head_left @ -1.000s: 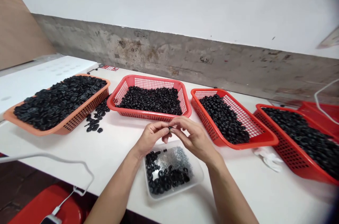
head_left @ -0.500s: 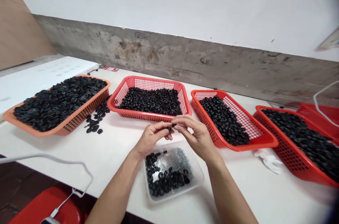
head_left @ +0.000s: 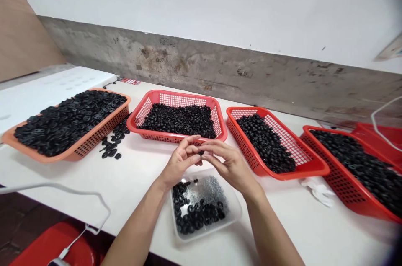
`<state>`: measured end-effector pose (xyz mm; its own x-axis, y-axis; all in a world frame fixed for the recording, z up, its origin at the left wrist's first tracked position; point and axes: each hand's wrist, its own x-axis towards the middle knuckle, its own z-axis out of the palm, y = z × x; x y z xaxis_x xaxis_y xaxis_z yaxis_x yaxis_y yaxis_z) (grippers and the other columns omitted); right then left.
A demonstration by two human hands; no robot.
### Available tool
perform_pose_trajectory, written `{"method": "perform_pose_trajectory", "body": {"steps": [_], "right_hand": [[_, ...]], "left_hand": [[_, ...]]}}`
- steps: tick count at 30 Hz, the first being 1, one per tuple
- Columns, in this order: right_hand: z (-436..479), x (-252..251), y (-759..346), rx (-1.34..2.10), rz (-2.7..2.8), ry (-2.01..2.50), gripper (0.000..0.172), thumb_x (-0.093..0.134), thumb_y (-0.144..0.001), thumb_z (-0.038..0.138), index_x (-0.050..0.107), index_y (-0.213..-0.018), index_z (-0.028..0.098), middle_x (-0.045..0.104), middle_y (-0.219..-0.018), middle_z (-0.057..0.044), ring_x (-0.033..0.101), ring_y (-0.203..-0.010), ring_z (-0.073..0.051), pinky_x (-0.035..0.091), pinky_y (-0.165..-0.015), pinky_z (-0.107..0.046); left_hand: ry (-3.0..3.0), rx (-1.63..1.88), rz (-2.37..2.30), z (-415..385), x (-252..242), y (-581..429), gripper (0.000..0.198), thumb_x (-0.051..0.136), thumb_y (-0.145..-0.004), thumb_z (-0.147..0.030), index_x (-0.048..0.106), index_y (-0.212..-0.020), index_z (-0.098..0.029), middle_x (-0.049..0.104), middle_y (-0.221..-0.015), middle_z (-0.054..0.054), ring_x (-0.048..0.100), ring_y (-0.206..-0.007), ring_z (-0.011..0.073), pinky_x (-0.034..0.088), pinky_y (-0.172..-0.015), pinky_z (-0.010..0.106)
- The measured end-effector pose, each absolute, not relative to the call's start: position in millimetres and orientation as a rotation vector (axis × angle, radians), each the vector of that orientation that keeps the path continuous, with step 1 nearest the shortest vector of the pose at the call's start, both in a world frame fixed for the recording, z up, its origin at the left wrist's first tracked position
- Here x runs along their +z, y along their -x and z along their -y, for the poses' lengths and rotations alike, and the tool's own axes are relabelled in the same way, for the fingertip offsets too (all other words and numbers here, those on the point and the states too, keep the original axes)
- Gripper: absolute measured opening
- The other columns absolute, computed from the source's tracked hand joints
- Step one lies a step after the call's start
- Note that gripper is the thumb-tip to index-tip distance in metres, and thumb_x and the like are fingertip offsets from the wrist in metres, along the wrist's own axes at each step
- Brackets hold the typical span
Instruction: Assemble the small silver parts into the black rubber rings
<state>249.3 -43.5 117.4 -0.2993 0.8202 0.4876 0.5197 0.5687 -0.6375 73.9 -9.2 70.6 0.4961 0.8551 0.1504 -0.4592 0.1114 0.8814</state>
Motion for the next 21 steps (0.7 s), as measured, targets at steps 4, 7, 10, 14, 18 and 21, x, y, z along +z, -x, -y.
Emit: {"method": "perform_pose_trajectory", "body": {"steps": [4, 7, 10, 14, 18, 21], "right_hand": [[45, 116, -247, 0.189, 2.125, 1.092, 0.03, 0.064, -0.094, 0.027, 0.065, -0.123, 0.024, 0.067, -0.121, -0.011, 0.066, -0.105, -0.022, 0.054, -0.09, -0.038], [44, 114, -244, -0.055, 2.165, 1.089, 0.026, 0.059, -0.096, 0.025, 0.063, -0.122, 0.022, 0.069, -0.12, -0.012, 0.066, -0.107, -0.023, 0.052, -0.088, -0.039], [44, 112, -241, -0.212, 2.172, 1.096, 0.024, 0.057, -0.096, 0.021, 0.063, -0.119, 0.019, 0.07, -0.118, -0.013, 0.067, -0.106, -0.022, 0.049, -0.083, -0.036], [45, 113, -238, -0.311, 2.176, 1.119, 0.024, 0.056, -0.096, 0.022, 0.063, -0.119, 0.018, 0.07, -0.117, -0.013, 0.067, -0.105, -0.022, 0.045, -0.082, -0.035], [45, 112, -236, -0.344, 2.195, 1.111, 0.025, 0.055, -0.097, 0.023, 0.062, -0.12, 0.019, 0.07, -0.117, -0.012, 0.067, -0.105, -0.022, 0.045, -0.081, -0.035], [45, 109, -234, -0.336, 2.19, 1.11, 0.026, 0.057, -0.097, 0.026, 0.061, -0.122, 0.018, 0.07, -0.119, -0.013, 0.066, -0.107, -0.023, 0.046, -0.082, -0.036]], "left_hand": [[-0.999, 1.042, -0.459, 8, 70, -74, 0.054, 0.075, -0.08, -0.023, 0.052, -0.129, -0.022, 0.071, -0.094, 0.002, 0.064, -0.085, 0.0149, 0.047, -0.081, 0.028], [-0.974, 1.048, -0.444, 8, 71, -73, 0.051, 0.075, -0.08, -0.022, 0.054, -0.126, -0.022, 0.071, -0.092, 0.002, 0.065, -0.088, 0.0154, 0.046, -0.083, 0.027], [-0.996, 1.037, -0.447, 7, 70, -73, 0.044, 0.075, -0.081, -0.025, 0.059, -0.121, -0.02, 0.072, -0.095, 0.004, 0.065, -0.091, 0.0167, 0.046, -0.082, 0.026], [-1.085, 1.043, -0.498, 5, 65, -73, 0.026, 0.073, -0.084, -0.031, 0.07, -0.104, -0.016, 0.071, -0.094, 0.006, 0.061, -0.086, 0.0157, 0.044, -0.077, 0.024], [-1.125, 1.023, -0.518, 4, 61, -72, 0.019, 0.071, -0.085, -0.031, 0.074, -0.095, -0.015, 0.069, -0.089, 0.004, 0.058, -0.082, 0.0149, 0.043, -0.078, 0.025], [-1.093, 0.993, -0.488, 4, 60, -71, 0.018, 0.07, -0.085, -0.028, 0.075, -0.098, -0.016, 0.07, -0.092, 0.004, 0.059, -0.087, 0.0165, 0.044, -0.085, 0.028]]}}
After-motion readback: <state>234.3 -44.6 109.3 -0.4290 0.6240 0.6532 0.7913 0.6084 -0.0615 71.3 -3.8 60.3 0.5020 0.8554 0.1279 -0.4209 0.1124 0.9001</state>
